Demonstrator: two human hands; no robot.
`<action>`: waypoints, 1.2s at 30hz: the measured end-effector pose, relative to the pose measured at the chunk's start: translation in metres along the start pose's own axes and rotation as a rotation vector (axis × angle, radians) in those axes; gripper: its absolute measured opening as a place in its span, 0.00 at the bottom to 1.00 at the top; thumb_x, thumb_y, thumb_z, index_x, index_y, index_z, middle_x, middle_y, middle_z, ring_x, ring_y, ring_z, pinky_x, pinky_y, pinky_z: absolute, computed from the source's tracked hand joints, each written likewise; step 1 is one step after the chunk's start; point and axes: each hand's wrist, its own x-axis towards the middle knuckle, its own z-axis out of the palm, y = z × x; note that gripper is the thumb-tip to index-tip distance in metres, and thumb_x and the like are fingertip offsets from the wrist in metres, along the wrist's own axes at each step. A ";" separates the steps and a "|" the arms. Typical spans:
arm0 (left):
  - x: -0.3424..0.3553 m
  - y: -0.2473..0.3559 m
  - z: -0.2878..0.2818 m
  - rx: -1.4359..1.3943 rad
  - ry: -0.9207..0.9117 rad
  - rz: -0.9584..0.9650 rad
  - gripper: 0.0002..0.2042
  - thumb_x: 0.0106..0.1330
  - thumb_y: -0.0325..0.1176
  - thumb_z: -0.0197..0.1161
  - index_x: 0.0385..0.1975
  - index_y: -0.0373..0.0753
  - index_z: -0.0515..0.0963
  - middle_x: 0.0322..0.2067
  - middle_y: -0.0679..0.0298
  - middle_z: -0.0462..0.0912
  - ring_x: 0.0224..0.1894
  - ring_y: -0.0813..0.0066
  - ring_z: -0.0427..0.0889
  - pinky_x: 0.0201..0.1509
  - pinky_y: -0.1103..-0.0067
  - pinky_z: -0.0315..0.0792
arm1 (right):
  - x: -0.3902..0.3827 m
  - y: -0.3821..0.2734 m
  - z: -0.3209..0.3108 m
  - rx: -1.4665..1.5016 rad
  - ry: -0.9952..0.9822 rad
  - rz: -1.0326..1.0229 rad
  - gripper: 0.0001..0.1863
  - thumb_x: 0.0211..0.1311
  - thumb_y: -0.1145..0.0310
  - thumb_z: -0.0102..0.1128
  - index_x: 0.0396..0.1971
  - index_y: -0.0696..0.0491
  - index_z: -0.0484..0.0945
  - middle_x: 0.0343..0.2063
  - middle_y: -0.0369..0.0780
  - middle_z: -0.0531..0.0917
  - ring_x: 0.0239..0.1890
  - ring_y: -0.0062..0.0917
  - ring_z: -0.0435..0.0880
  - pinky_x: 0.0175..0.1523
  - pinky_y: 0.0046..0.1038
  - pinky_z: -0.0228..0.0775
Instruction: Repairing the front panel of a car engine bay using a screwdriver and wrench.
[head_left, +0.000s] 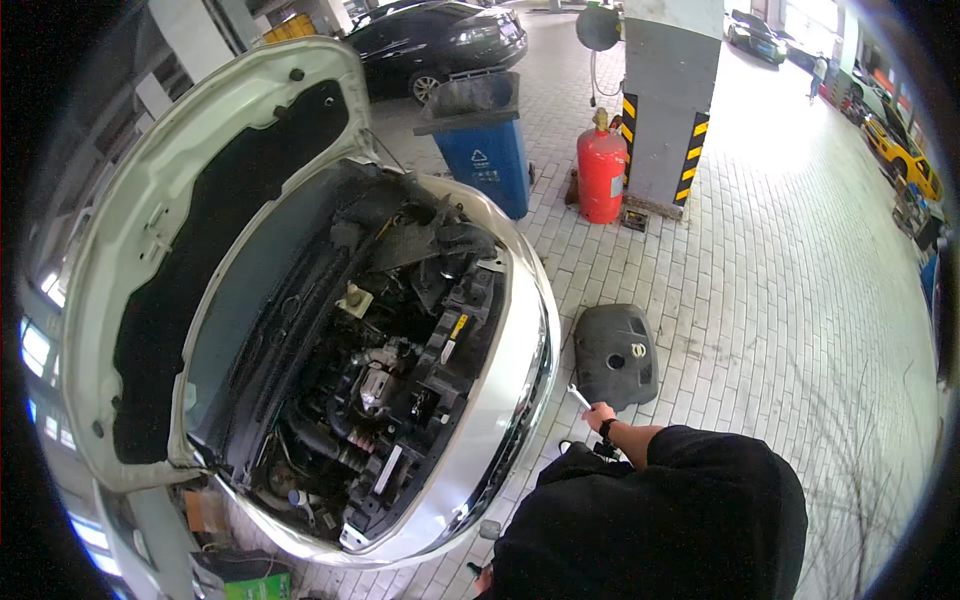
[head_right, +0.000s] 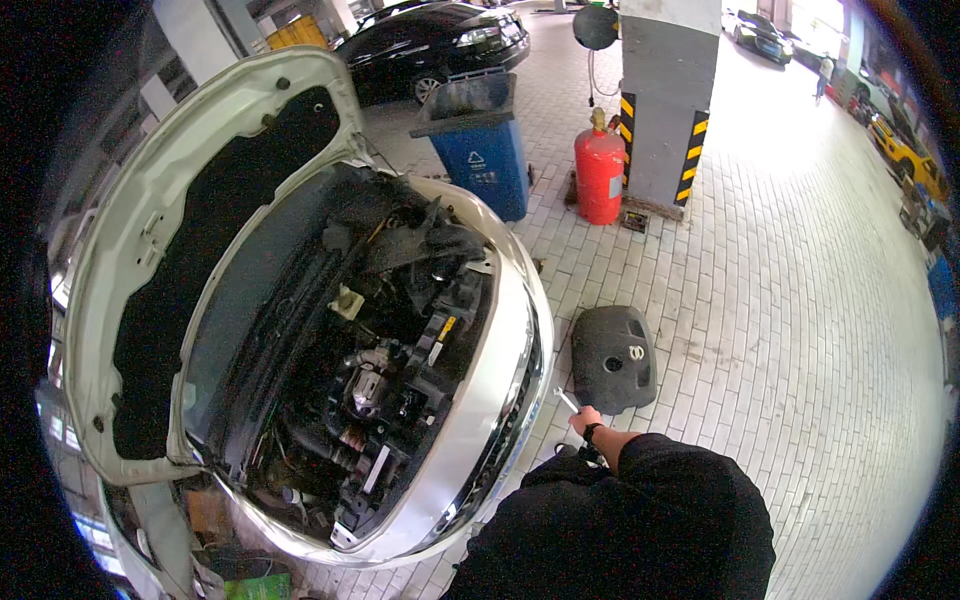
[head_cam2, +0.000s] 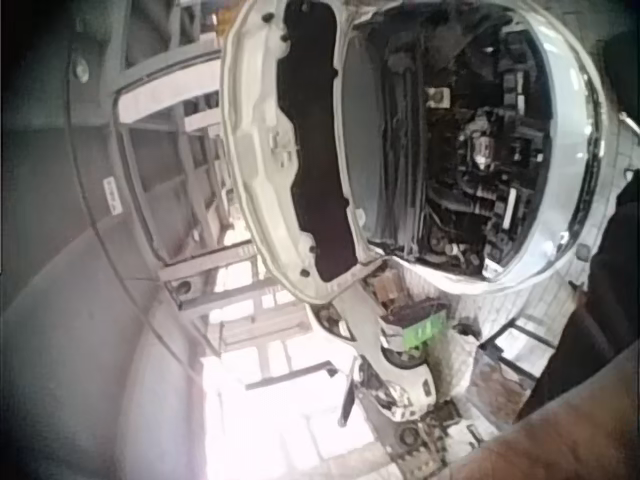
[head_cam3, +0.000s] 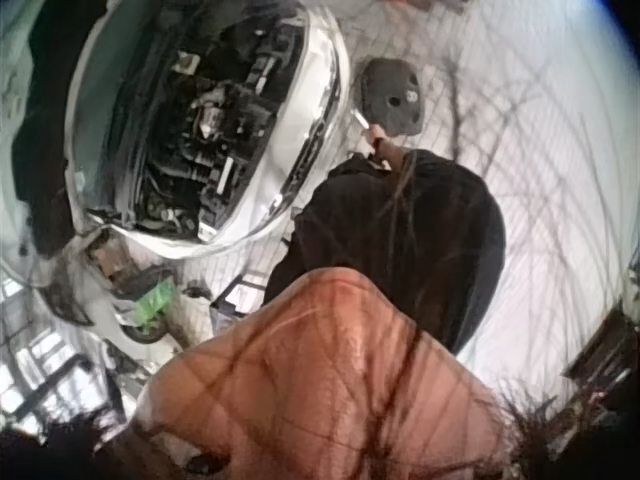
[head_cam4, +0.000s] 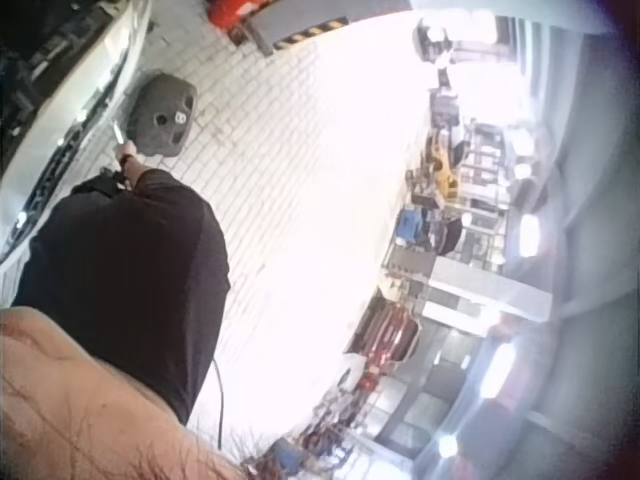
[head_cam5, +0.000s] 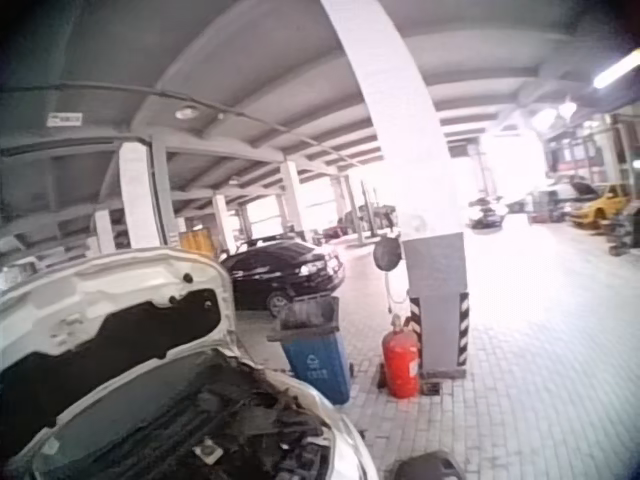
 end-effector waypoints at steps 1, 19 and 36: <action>0.025 0.028 0.012 0.141 -0.067 0.031 0.14 0.51 0.40 0.66 0.15 0.38 0.72 0.13 0.66 0.71 0.15 0.74 0.68 0.21 0.74 0.63 | -0.003 0.040 -0.020 0.060 0.116 0.100 0.17 0.47 0.58 0.63 0.35 0.54 0.83 0.34 0.50 0.83 0.41 0.43 0.81 0.48 0.38 0.72; 0.010 0.048 0.014 0.122 -0.117 0.021 0.16 0.52 0.40 0.68 0.14 0.39 0.71 0.14 0.68 0.69 0.16 0.76 0.68 0.21 0.76 0.61 | 0.013 0.054 -0.054 0.071 0.141 0.108 0.17 0.46 0.57 0.65 0.34 0.53 0.84 0.33 0.49 0.83 0.41 0.43 0.82 0.47 0.37 0.72; -0.134 0.143 0.067 -0.103 -0.030 -0.036 0.16 0.54 0.40 0.67 0.16 0.41 0.68 0.10 0.68 0.67 0.08 0.77 0.64 0.11 0.79 0.56 | 0.110 0.068 -0.101 -0.012 0.125 0.001 0.10 0.47 0.64 0.63 0.25 0.55 0.83 0.13 0.36 0.75 0.17 0.23 0.74 0.24 0.28 0.65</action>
